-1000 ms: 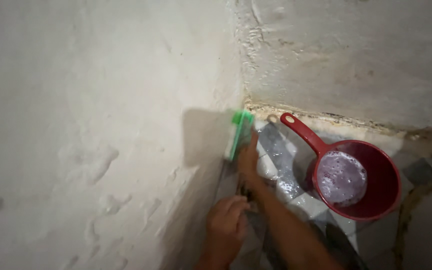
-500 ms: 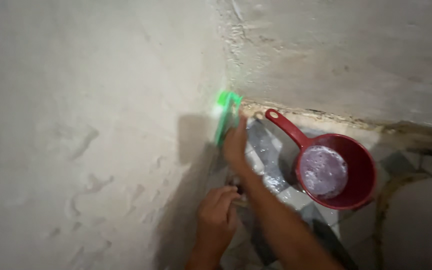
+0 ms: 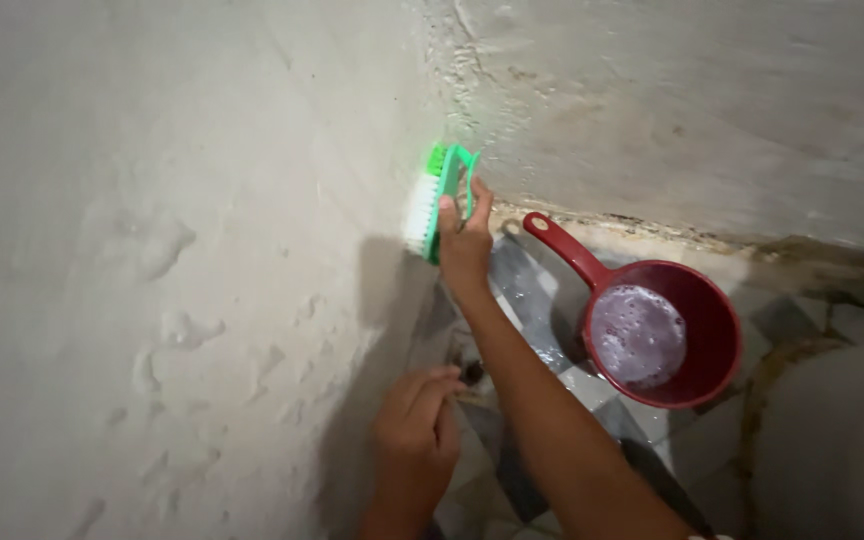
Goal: The person scrubs a white textured wall in a bathroom using a green brush and soapy water from a red bucket. They repeatedly dip the brush into the bucket and scrub the wall surface near the floor and corner.
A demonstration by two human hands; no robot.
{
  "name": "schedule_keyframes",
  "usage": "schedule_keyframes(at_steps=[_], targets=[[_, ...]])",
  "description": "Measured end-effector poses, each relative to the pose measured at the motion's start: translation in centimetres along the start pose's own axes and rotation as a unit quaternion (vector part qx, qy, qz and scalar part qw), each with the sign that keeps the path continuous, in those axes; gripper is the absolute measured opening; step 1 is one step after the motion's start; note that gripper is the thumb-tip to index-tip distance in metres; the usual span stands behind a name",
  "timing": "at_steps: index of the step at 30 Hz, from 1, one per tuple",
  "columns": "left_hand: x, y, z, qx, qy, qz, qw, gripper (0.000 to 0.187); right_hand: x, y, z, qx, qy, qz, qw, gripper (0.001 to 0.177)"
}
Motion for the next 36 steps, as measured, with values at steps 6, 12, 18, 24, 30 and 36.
schedule_keyframes(at_steps=[6,12,18,24,30,36], targets=[[-1.0,-0.7,-2.5,0.008,0.038,-0.013,0.999,0.020,-1.0,14.5,4.8,0.130,-0.132,0.065,0.981,0.067],[-2.7,-1.0,-2.2,0.009,0.009,-0.049,0.999,0.024,-0.1,5.6,5.7,0.118,-0.024,0.031,0.992,0.070],[-2.4,-1.3,-2.2,0.023,0.020,-0.041,0.999,0.021,0.0,-1.5,6.4,0.002,-0.052,0.006,0.999,0.065],[-3.0,-2.4,-4.8,0.051,-0.004,-0.001,0.999,0.018,-0.3,12.4,8.8,-0.003,-0.131,0.037,0.991,0.065],[-3.9,-1.8,-3.6,0.044,-0.016,-0.056,0.997,0.022,0.6,2.3,7.9,0.011,-0.098,-0.004,0.995,0.063],[-4.5,-1.3,-4.0,0.023,-0.003,-0.036,0.999,0.022,0.6,-1.5,8.0,-0.007,-0.090,-0.006,0.996,0.057]])
Point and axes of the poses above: each hand's wrist, its own y-axis away from the middle knuckle, its own x-axis out of the palm, z = x × y, the point moved 3 cm from there along -y, towards the middle knuckle, and after that the axes turned 5 degrees about -y, right-handed, at the moved point
